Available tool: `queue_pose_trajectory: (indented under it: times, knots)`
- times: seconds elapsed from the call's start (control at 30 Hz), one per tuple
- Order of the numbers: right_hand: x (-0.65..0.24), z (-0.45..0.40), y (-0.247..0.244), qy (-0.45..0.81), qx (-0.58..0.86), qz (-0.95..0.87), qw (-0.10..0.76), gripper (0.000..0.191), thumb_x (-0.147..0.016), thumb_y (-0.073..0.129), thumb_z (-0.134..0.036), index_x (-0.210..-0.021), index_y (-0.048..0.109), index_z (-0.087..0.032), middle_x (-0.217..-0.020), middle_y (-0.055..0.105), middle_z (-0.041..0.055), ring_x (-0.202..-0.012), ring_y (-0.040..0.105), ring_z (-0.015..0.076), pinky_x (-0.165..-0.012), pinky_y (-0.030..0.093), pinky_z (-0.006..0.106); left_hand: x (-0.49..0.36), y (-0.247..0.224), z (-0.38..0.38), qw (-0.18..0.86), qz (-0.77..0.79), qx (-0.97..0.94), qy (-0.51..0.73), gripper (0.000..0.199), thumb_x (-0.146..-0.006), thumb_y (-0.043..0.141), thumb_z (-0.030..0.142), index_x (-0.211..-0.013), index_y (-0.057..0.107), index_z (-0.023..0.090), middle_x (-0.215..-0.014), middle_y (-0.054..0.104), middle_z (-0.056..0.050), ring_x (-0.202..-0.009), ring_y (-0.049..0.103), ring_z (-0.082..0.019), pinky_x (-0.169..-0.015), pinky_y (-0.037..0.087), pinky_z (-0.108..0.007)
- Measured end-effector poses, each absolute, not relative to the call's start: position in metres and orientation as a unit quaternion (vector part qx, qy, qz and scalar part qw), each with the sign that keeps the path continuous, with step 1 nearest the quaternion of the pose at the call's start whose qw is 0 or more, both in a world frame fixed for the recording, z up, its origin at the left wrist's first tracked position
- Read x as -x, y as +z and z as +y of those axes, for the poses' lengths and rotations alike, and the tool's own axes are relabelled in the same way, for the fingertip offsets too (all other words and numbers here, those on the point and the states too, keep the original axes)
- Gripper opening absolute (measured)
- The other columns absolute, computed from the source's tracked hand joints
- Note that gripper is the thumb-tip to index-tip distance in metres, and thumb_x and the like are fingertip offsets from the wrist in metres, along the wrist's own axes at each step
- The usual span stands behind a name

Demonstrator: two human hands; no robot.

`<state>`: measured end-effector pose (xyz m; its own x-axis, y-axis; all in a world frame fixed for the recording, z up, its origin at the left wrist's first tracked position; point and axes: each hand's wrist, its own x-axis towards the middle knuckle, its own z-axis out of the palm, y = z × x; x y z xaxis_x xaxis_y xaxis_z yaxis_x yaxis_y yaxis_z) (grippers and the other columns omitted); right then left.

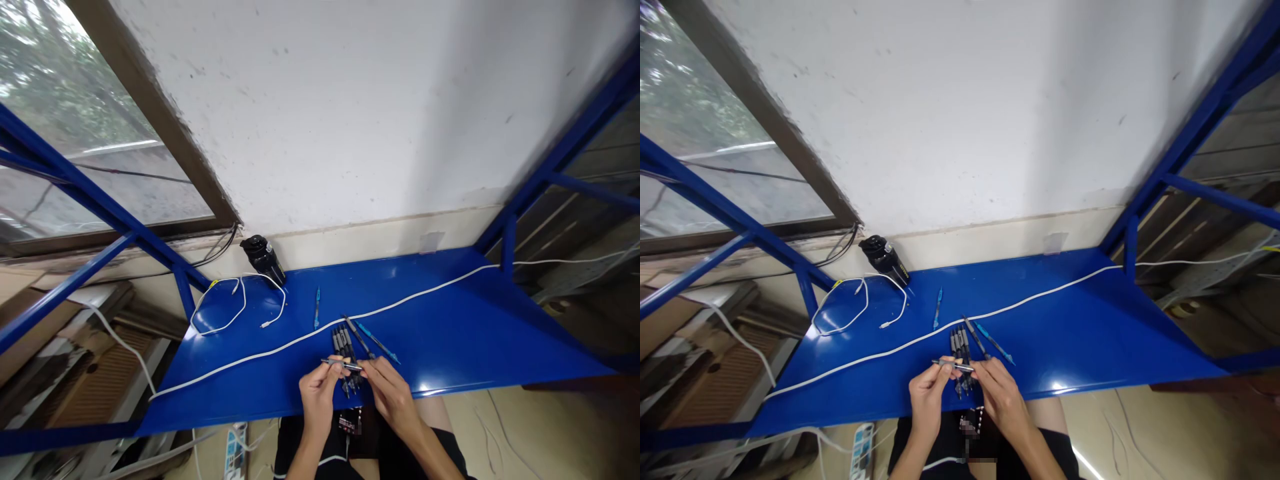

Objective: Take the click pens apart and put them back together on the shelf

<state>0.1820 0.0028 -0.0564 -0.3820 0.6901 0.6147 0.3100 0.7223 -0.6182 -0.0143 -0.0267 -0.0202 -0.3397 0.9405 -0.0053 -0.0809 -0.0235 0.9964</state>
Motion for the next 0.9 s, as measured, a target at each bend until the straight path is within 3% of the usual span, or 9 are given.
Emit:
queue_pose_trajectory:
  times: [0.1, 0.23, 0.3, 0.4, 0.5, 0.6, 0.9]
  knots:
    - [-0.182, 0.002, -0.046, 0.248, 0.332, -0.794, 0.445, 0.05, -0.11, 0.052, -0.012, -0.155, 0.062, -0.03, -0.121, 0.079, 0.0117, -0.109, 0.077, 0.0273, -0.099, 0.063, 0.042, 0.018, -0.017, -0.025, 0.473, 0.523, -0.381, 0.598, 0.036, -0.096, 0.081, 0.049, -0.1, 0.087, 0.014, -0.1, 0.087, -0.015, -0.093, 0.082, -0.032, -0.088, 0.065, -0.039]
    - [-0.18, 0.004, -0.02, 0.346, 0.373, -0.77, 0.385, 0.037, -0.116, 0.046, -0.028, -0.146, 0.069, -0.025, -0.125, 0.079, 0.0128, -0.121, 0.074, 0.0287, -0.111, 0.056, 0.043, 0.026, -0.021, -0.024, 0.535, 0.465, -0.388, 0.589, 0.044, -0.099, 0.078, 0.047, -0.129, 0.081, 0.015, -0.126, 0.083, -0.02, -0.118, 0.079, -0.036, -0.112, 0.058, -0.049]
    - [-0.177, 0.006, -0.008, 0.409, 0.38, -0.754, 0.347, 0.036, -0.117, 0.046, -0.038, -0.131, 0.075, -0.021, -0.114, 0.081, 0.0109, -0.109, 0.076, 0.0273, -0.102, 0.058, 0.038, 0.029, -0.024, -0.023, 0.553, 0.45, -0.381, 0.589, 0.045, -0.102, 0.075, 0.047, -0.133, 0.08, 0.014, -0.13, 0.081, -0.021, -0.122, 0.077, -0.036, -0.115, 0.055, -0.052]
    - [-0.171, 0.009, 0.004, 0.477, 0.381, -0.734, 0.297, 0.046, -0.117, 0.047, -0.05, -0.099, 0.077, -0.02, -0.084, 0.075, 0.0022, -0.076, 0.069, 0.0194, -0.076, 0.052, 0.028, 0.032, -0.026, -0.022, 0.567, 0.435, -0.375, 0.59, 0.043, -0.103, 0.074, 0.045, -0.131, 0.081, 0.014, -0.13, 0.081, -0.02, -0.121, 0.077, -0.035, -0.114, 0.056, -0.05]
    - [-0.167, 0.009, 0.003, 0.495, 0.381, -0.726, 0.287, 0.054, -0.116, 0.046, -0.053, -0.083, 0.071, -0.019, -0.07, 0.062, -0.0032, -0.065, 0.058, 0.0143, -0.067, 0.039, 0.026, 0.032, -0.025, -0.022, 0.549, 0.435, -0.396, 0.593, 0.033, -0.104, 0.073, 0.043, -0.113, 0.087, 0.014, -0.116, 0.085, -0.018, -0.107, 0.079, -0.031, -0.101, 0.061, -0.04]
    - [-0.165, 0.007, -0.005, 0.487, 0.385, -0.724, 0.299, 0.055, -0.116, 0.046, -0.053, -0.078, 0.065, -0.019, -0.066, 0.055, -0.0046, -0.063, 0.053, 0.0129, -0.065, 0.034, 0.026, 0.029, -0.028, -0.022, 0.52, 0.458, -0.396, 0.603, 0.032, -0.102, 0.075, 0.043, -0.097, 0.088, 0.014, -0.103, 0.085, -0.015, -0.097, 0.079, -0.028, -0.091, 0.061, -0.035]
    - [-0.165, 0.003, -0.02, 0.464, 0.368, -0.735, 0.332, 0.045, -0.117, 0.05, -0.047, -0.085, 0.065, -0.019, -0.073, 0.061, -0.0026, -0.067, 0.055, 0.0134, -0.066, 0.037, 0.025, 0.024, -0.044, -0.026, 0.494, 0.508, -0.334, 0.621, 0.035, -0.091, 0.087, 0.048, -0.098, 0.089, 0.015, -0.099, 0.087, -0.014, -0.094, 0.083, -0.032, -0.09, 0.065, -0.039]
